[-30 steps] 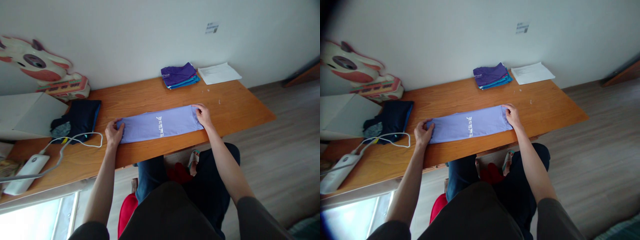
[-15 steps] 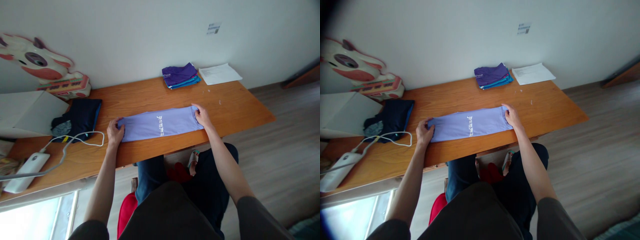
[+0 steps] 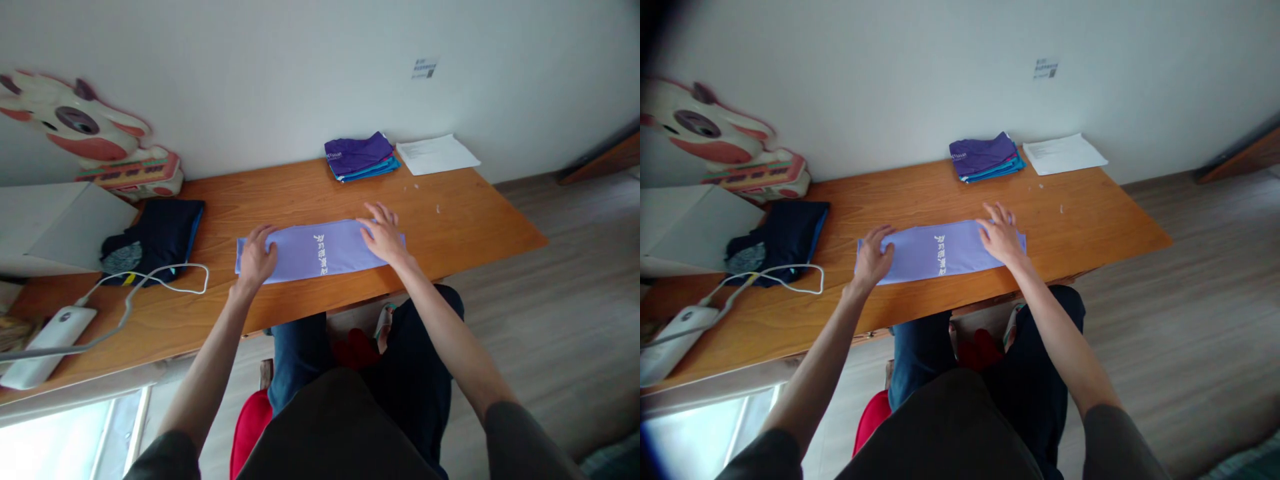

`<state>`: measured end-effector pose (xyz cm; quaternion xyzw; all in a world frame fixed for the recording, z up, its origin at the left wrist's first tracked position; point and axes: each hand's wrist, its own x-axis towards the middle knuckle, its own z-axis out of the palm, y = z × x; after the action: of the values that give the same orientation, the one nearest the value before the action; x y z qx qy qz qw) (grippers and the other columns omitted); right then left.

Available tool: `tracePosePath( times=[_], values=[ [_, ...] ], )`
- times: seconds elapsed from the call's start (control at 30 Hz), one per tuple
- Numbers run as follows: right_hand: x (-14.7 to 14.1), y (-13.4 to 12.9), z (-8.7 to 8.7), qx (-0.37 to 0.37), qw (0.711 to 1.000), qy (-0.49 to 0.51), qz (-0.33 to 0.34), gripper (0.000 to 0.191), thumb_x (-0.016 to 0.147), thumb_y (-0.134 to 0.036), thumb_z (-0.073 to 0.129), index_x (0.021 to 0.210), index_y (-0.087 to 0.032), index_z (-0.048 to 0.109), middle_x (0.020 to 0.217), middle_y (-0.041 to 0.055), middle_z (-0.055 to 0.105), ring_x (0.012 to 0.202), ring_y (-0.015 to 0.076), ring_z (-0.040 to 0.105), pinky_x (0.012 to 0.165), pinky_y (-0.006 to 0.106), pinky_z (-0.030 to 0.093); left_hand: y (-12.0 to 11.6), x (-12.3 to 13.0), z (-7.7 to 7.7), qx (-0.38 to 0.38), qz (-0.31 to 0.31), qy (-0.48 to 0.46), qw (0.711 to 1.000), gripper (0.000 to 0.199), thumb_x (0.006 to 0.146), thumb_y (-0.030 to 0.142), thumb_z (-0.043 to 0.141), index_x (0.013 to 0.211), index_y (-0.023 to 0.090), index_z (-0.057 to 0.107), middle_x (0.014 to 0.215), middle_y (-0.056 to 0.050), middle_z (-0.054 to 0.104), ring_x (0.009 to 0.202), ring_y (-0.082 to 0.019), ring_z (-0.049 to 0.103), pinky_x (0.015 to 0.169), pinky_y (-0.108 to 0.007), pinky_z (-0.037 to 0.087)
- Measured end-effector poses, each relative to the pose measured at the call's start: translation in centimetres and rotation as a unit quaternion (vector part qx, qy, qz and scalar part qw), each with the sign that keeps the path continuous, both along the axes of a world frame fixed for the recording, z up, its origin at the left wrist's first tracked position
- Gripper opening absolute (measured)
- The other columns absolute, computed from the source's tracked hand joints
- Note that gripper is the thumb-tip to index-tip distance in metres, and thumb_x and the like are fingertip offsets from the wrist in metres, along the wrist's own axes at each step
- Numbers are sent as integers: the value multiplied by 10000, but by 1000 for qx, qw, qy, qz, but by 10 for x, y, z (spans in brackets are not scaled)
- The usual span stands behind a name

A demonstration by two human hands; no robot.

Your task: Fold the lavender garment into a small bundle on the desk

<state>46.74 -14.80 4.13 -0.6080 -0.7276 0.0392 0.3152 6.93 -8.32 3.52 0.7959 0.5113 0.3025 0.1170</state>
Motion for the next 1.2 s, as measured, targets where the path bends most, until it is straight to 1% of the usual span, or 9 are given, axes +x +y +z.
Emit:
tracePosePath(
  times=[0.1,0.17,0.3,0.43,0.67,0.8,0.9,1.0,1.2],
  values=[
    [-77,7,-5,-25,997,-14,69,513,1098,-354,578,1609,-392,604,1783,-26,431,1694,397,276,1379,745,156,-16,58,0,-17,-39,73,996,583,1077,356,487,1642,221,541,1730,-117,512,1671,-356,362,1376,-630,277],
    [-117,13,-17,-51,996,-21,67,589,1116,-363,513,1704,-379,481,1803,-27,400,1716,378,235,1397,713,130,-24,83,-8,-31,-52,122,991,642,1097,364,431,1714,189,449,1788,-126,427,1718,-377,254,1392,-647,214],
    [-146,20,-40,-84,996,-12,34,649,1133,-358,400,1776,-283,349,1809,19,394,1734,368,189,1405,695,87,-33,97,-25,-32,-47,153,987,675,1116,341,330,1770,173,344,1829,-117,336,1738,-359,188,1408,-622,168],
    [-141,22,-51,-91,995,-15,41,669,1135,-391,373,1784,-237,327,1830,43,344,1738,364,177,1416,673,56,-35,91,-31,-22,-33,144,989,677,1125,352,320,1786,208,306,1825,-98,342,1740,-346,189,1411,-628,145],
    [-137,23,-57,-58,997,-14,50,639,1141,-412,414,1764,-272,377,1804,43,403,1725,348,236,1418,660,104,-35,92,-28,-18,-37,153,987,675,1129,384,336,1778,200,330,1830,-91,328,1738,-326,201,1419,-582,169],
    [-93,9,-55,-39,999,-3,29,704,1110,-512,528,1757,-277,387,1805,75,395,1702,392,289,1397,711,120,-33,72,-27,-33,-8,142,989,725,1121,509,394,1773,197,343,1835,-115,308,1732,-356,218,1412,-600,185],
    [-37,-9,-52,-47,998,-16,-33,719,1097,-547,540,1737,-237,428,1805,120,387,1693,431,296,1380,744,127,-32,37,-27,-39,49,122,991,751,1109,557,428,1766,199,360,1827,-138,325,1724,-389,231,1402,-652,171],
    [6,-25,-49,-51,996,-22,-75,696,1098,-545,529,1731,-273,437,1802,100,399,1693,421,302,1368,751,179,-33,5,-28,-37,75,109,991,746,1105,562,449,1760,212,373,1814,-137,360,1722,-390,236,1398,-676,155],
    [16,-29,-47,-62,993,-33,-93,697,1096,-522,512,1736,-261,429,1808,113,383,1688,423,314,1363,747,210,-36,-5,-28,-42,75,105,991,756,1105,559,447,1760,190,369,1814,-148,358,1727,-392,213,1404,-679,136]
  ],
)
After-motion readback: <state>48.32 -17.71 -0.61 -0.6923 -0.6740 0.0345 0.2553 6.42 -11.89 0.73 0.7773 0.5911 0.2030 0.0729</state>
